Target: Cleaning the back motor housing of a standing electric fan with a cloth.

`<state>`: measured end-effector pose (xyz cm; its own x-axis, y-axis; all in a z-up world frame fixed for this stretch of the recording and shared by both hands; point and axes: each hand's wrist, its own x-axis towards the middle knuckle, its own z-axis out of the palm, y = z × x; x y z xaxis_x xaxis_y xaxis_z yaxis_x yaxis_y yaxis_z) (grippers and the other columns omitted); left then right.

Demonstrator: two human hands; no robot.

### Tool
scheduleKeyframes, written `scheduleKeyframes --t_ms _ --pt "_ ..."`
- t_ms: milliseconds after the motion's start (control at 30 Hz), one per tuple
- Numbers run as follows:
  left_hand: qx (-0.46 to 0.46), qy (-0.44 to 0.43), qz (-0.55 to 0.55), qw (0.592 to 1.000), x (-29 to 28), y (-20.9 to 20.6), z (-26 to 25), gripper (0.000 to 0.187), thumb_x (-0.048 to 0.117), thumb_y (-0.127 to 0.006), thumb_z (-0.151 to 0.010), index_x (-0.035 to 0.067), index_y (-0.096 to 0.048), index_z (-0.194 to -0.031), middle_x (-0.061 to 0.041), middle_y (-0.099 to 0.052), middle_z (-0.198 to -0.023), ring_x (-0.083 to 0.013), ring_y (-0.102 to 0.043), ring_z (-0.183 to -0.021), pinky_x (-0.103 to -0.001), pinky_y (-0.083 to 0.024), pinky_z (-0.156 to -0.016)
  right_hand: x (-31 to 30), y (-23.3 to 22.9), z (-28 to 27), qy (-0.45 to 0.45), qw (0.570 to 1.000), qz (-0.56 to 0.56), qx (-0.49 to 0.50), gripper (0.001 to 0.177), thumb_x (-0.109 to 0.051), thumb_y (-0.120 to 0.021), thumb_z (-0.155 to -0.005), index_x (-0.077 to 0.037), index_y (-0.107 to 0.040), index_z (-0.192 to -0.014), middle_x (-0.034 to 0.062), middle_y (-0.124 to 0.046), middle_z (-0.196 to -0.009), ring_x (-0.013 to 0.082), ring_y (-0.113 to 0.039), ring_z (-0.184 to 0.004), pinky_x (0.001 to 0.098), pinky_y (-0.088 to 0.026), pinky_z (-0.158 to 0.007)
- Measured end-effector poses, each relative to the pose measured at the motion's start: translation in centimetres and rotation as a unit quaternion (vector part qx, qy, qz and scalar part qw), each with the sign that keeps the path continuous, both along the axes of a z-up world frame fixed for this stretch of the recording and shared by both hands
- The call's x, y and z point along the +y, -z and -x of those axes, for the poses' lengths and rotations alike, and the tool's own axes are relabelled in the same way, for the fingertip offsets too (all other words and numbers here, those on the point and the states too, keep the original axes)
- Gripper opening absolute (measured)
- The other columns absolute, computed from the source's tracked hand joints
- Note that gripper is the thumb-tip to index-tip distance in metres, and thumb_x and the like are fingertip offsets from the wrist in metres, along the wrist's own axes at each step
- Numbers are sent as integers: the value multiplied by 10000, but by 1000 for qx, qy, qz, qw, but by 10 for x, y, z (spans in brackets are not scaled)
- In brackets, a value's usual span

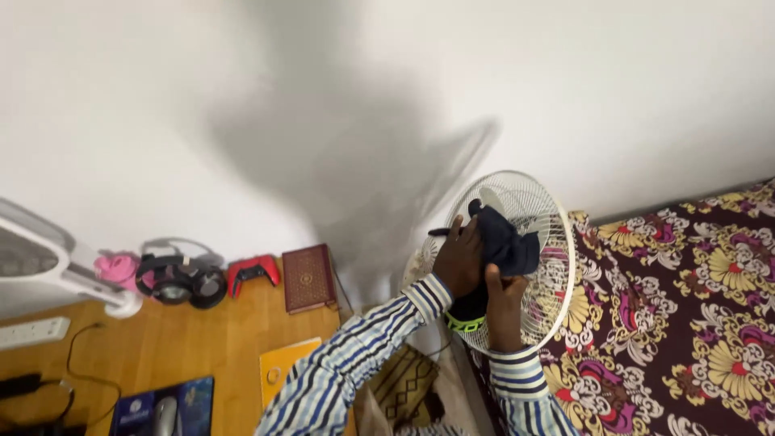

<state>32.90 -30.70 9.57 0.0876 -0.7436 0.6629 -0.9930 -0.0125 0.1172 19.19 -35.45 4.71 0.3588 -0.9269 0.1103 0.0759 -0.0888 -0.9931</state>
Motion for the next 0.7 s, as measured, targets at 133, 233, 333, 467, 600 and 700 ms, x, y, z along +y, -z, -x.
scheduleKeyframes --t_ms 133,233,333,467,600,700 --pt "-88 -26 -91 992 24 33 12 471 286 -544 -964 52 -606 -1368 -161 -549 -1523 -363 -267 -1589 -573 -178 -1297 32 -45 10 -118 988 93 39 495 -280 -719 -919 14 -487 -1243 59 -590 -1162 159 -557 -1018 311 -471 -874" --pt "-77 -33 -185 979 41 33 19 463 281 -546 -971 34 -581 -1360 -152 -503 -1558 -355 -183 -1617 -569 -157 -1282 44 -22 16 -139 982 114 60 537 -253 -711 -918 36 -427 -1270 88 -595 -1164 177 -587 -1006 309 -497 -847" --pt "-87 -89 -71 990 49 59 23 594 232 -566 -913 87 -543 -1488 -139 -450 -1619 -314 -161 -1593 -534 -170 -1264 43 22 22 -23 987 90 129 542 -237 -759 -966 81 -434 -1261 184 -580 -1136 222 -565 -995 334 -493 -872" --pt "-33 -87 -63 994 84 95 41 569 238 -555 -986 40 -502 -1517 -172 -400 -1636 -342 -161 -1598 -557 -159 -1273 53 -10 21 -11 998 54 -11 568 -194 -726 -1002 84 -377 -1353 201 -530 -1180 212 -518 -975 336 -457 -850" --pt "263 -73 -34 961 134 76 75 633 218 -705 -860 40 -514 -1436 -191 -528 -1435 -381 -428 -1383 -540 -343 -1153 55 -6 34 -161 958 184 151 269 -157 -651 -990 -16 -623 -1218 130 -690 -1120 203 -662 -1031 309 -503 -934" --pt "692 25 0 721 162 113 96 738 179 -775 -745 93 -508 -1427 -125 -598 -1334 -289 -570 -1252 -439 -510 -1035 54 1 47 -360 903 115 203 219 -154 -666 -939 -75 -696 -1142 109 -742 -1044 234 -713 -978 316 -536 -907"
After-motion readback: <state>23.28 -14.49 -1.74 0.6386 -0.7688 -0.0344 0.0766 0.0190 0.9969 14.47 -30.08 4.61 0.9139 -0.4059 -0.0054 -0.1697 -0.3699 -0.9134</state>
